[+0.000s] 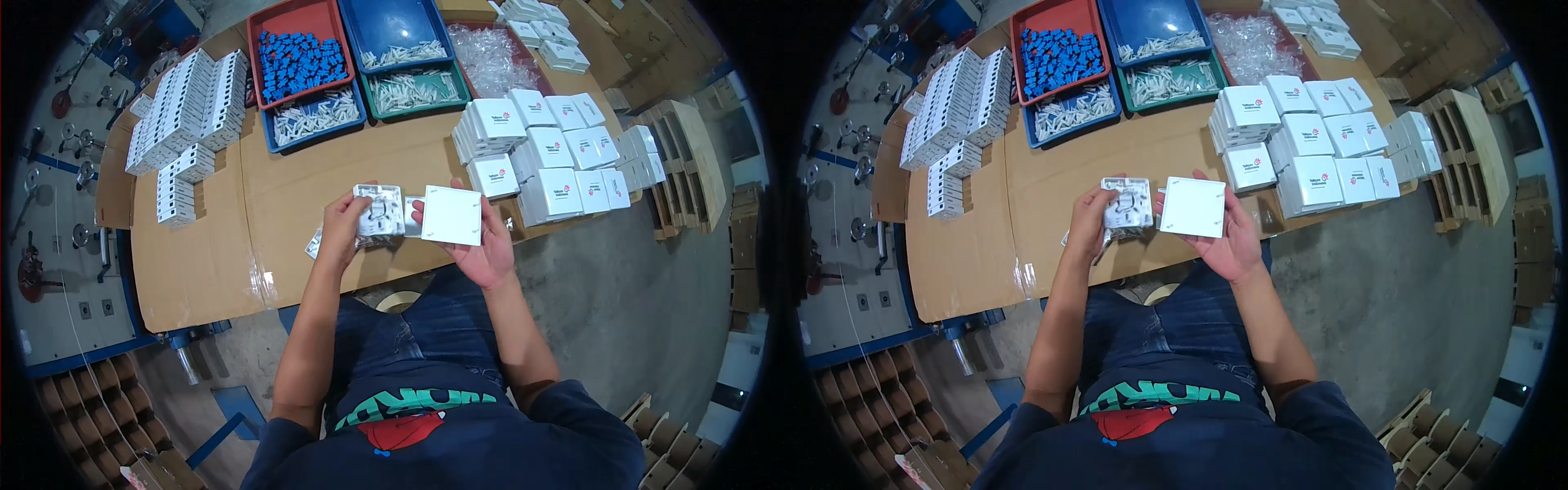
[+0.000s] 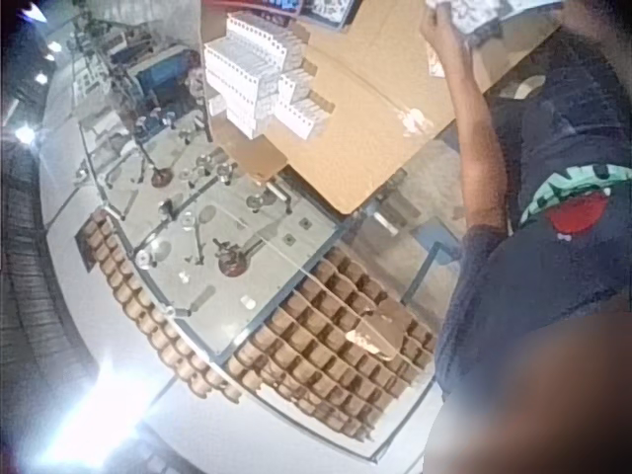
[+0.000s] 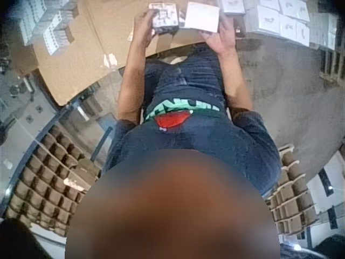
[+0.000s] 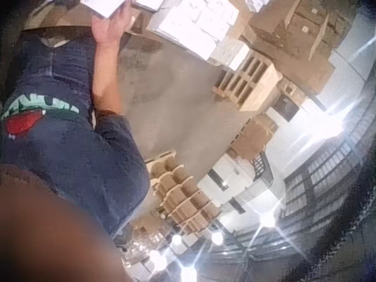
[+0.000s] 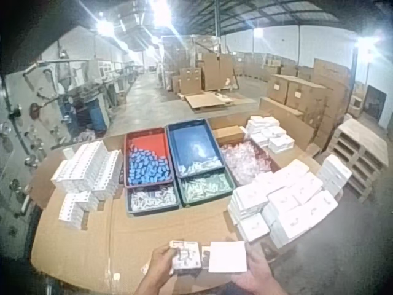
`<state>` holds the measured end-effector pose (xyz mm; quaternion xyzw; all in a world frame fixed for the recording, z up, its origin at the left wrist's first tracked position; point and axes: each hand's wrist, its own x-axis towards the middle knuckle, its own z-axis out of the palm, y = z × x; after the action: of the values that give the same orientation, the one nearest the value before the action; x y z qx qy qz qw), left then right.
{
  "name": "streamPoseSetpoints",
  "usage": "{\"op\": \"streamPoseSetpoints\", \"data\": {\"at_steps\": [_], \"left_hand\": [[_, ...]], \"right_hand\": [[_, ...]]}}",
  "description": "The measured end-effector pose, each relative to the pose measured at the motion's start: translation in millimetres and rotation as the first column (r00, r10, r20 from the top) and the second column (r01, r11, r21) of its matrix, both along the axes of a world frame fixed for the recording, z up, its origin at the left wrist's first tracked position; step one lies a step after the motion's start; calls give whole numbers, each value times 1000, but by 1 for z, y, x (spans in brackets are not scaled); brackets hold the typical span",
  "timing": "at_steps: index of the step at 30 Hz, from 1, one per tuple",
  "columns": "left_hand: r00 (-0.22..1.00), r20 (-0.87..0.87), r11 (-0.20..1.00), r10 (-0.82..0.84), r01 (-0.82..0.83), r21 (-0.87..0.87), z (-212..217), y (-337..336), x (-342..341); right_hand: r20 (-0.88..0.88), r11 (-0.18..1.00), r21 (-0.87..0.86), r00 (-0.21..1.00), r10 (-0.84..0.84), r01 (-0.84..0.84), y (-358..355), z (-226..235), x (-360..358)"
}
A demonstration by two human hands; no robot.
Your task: Packing small white industrial components into boxes at a factory workbench.
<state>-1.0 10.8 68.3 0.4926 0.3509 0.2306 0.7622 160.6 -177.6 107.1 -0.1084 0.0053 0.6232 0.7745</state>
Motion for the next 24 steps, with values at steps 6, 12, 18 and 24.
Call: {"op": "streamPoseSetpoints", "data": {"at_steps": [6,12,18,24], "left_hand": [[823,470,705,319,125,-698,-7,-44,8],[702,595,473,391,401,-784,-9,-56,3],[762,607,638,226,355,-683,5,-56,-7],[828,532,718,175,263,-645,18,-61,-20]], "right_hand": [[165,999,37,986,33,-39,-1,7,-14],[355,999,-53,935,10,9,-2,7,-19],[430,1000,-15,903,17,-12,-4,6,-21],[495,998,-54,867,47,-23,-3,24,-25]]}}
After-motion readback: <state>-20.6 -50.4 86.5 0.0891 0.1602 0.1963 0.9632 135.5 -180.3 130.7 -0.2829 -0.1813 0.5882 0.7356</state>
